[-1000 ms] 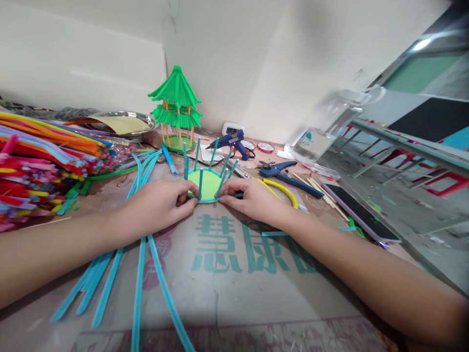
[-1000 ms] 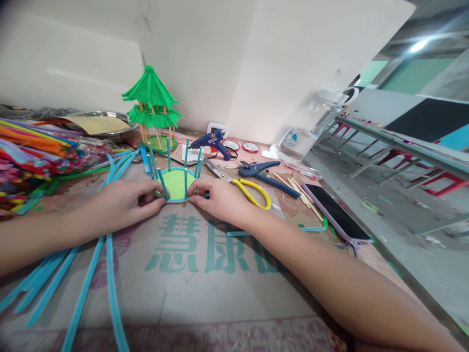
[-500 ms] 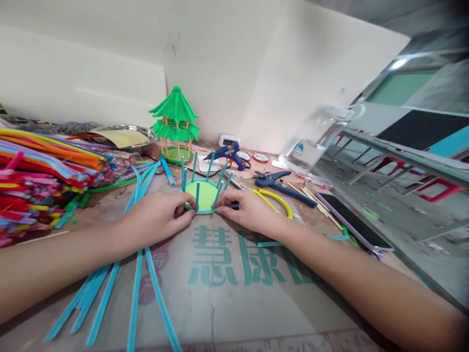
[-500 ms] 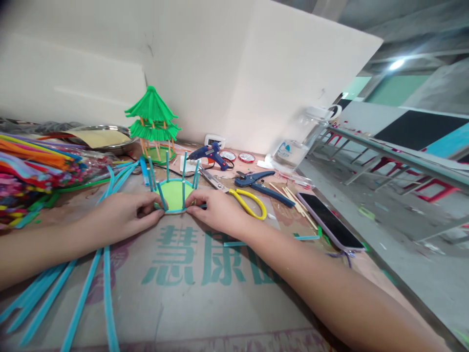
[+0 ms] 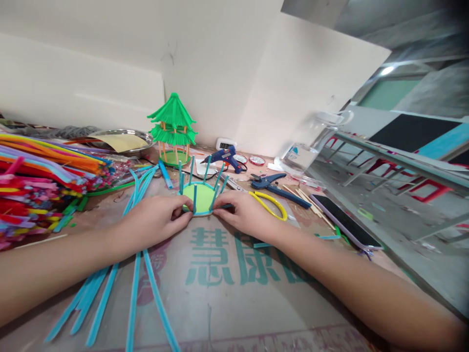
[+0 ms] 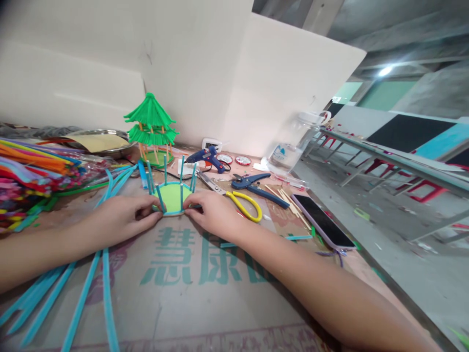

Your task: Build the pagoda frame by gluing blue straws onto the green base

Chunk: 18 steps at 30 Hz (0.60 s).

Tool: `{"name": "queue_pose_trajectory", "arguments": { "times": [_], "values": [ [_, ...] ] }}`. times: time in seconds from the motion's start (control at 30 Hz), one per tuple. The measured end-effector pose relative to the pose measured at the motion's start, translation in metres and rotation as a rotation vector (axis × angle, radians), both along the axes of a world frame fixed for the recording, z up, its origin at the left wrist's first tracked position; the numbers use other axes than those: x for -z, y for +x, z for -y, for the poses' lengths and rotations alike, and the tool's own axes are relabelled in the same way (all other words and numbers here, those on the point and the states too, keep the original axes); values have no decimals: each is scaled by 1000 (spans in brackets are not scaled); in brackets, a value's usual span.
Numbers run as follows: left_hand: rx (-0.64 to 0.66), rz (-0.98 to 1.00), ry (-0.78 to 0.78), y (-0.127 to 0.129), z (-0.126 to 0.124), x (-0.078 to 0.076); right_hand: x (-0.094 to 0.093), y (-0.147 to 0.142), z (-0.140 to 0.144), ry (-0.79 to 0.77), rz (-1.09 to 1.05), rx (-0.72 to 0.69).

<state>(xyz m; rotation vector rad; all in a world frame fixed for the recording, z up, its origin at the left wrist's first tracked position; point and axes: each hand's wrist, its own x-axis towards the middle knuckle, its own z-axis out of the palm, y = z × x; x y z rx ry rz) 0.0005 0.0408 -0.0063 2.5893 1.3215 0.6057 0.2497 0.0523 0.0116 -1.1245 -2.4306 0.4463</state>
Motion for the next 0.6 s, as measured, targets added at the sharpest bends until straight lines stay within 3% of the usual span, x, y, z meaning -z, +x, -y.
{"name": "queue_pose_trajectory", "arguments": {
  "times": [0.23,0.43,0.6],
  "values": [
    [-12,-13,29,-1,2,0,-2,-1,3,-22,3,49],
    [-46,-76,49,-8,5,-6,-8,11,13,192,148,-18],
    [-27,-115,32,-9,4,-8,-4,13,12,244,182,-47]
  ]
}}
